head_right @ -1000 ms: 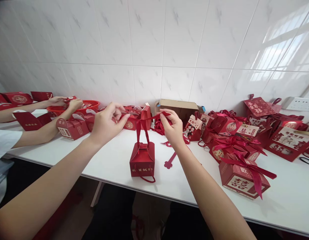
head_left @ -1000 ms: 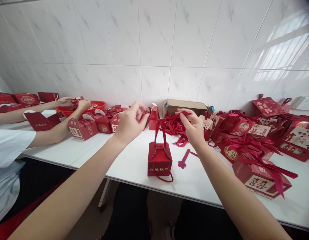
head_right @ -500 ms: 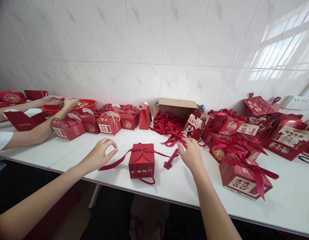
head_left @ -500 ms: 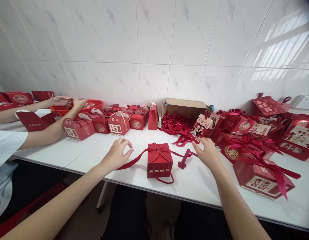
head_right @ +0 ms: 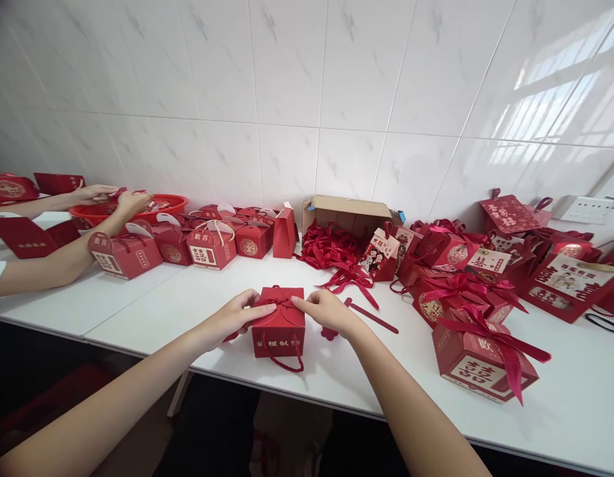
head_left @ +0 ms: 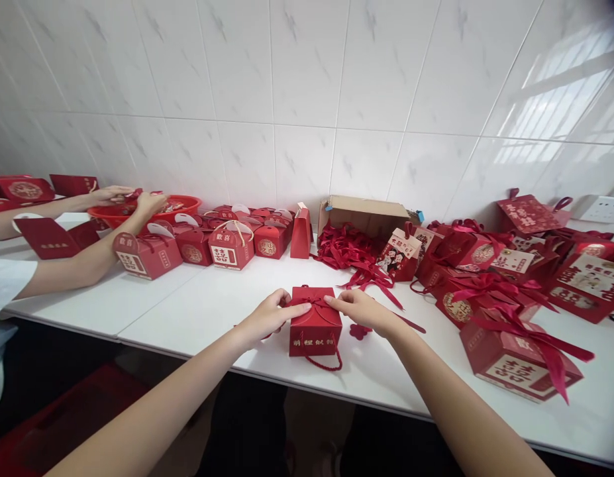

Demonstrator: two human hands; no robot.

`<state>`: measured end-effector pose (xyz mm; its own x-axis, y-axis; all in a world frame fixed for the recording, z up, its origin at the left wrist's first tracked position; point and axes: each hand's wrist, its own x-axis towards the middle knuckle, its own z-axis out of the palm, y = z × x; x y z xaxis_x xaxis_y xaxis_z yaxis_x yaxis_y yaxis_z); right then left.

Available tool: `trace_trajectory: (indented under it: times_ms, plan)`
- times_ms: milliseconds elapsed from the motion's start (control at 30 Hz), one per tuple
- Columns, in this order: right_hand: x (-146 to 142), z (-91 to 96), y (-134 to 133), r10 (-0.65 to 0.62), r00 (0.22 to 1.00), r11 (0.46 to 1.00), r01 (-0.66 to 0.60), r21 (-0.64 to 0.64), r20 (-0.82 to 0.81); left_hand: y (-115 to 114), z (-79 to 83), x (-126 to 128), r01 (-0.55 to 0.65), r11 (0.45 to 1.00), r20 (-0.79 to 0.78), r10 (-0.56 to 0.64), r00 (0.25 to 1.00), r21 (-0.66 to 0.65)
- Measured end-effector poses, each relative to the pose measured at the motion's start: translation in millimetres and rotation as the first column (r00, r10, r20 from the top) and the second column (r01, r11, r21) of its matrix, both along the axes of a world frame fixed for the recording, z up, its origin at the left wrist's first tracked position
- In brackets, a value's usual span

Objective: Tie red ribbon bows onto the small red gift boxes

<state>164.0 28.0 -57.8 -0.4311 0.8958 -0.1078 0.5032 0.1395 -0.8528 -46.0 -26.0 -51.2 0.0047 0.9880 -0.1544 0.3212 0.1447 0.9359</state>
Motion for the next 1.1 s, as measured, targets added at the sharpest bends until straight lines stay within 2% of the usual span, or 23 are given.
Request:
trace_trajectory:
  times_ms: [100, 233, 300, 400, 533, 733, 833, 933, 1100]
  plan:
    - [5, 12.7, -7, 0.065, 0.998, 0.998, -0.064, -0.030, 0.026, -2, 2.7, 0, 0.037, 0.998, -0.009, -0.037, 0.999, 0.046]
    - [8, 19.1, -15, 0.096, 0.991, 0.994, -0.100, -0.042, -0.088, -4, 0.6, 3, 0.037, 0.986, 0.023, -0.042, 0.999, 0.161]
    - [8, 16.5, -16, 0.107, 0.983, 0.992, -0.115, -0.045, -0.152, -4, -1.7, 4, 0.008, 0.977, -0.001, -0.008, 1.000, 0.211]
    - [9, 10.3, -13, 0.125, 0.959, 0.990, -0.139, -0.037, -0.254, -4, -5.3, 5, -0.078, 0.957, -0.084, 0.105, 0.991, 0.279]
    - [15, 4.0, -6, 0.156, 0.938, 0.984, -0.176, -0.037, -0.310, -6, -9.2, 5, -0.148, 0.941, -0.127, 0.194, 0.973, 0.304]
    - [22, 1.2, 1, 0.155, 0.948, 0.987, -0.157, 0.016, -0.279, -7, -14.0, 4, -0.183, 0.953, -0.124, 0.217, 0.968, 0.240]
    - [21, 1.9, 0, 0.145, 0.941, 0.985, -0.166, -0.044, -0.306, -5, -13.3, 3, -0.124, 0.977, -0.028, 0.131, 0.991, 0.173]
    - [19, 3.4, -2, 0.186, 0.935, 0.964, -0.233, -0.127, -0.303, -5, -11.4, 5, -0.063, 0.994, 0.089, 0.055, 0.994, 0.090]
    - [15, 5.4, -5, 0.169, 0.942, 0.953, -0.231, -0.195, -0.291, -6, -13.9, 7, -0.051, 0.999, 0.210, 0.049, 0.976, 0.006]
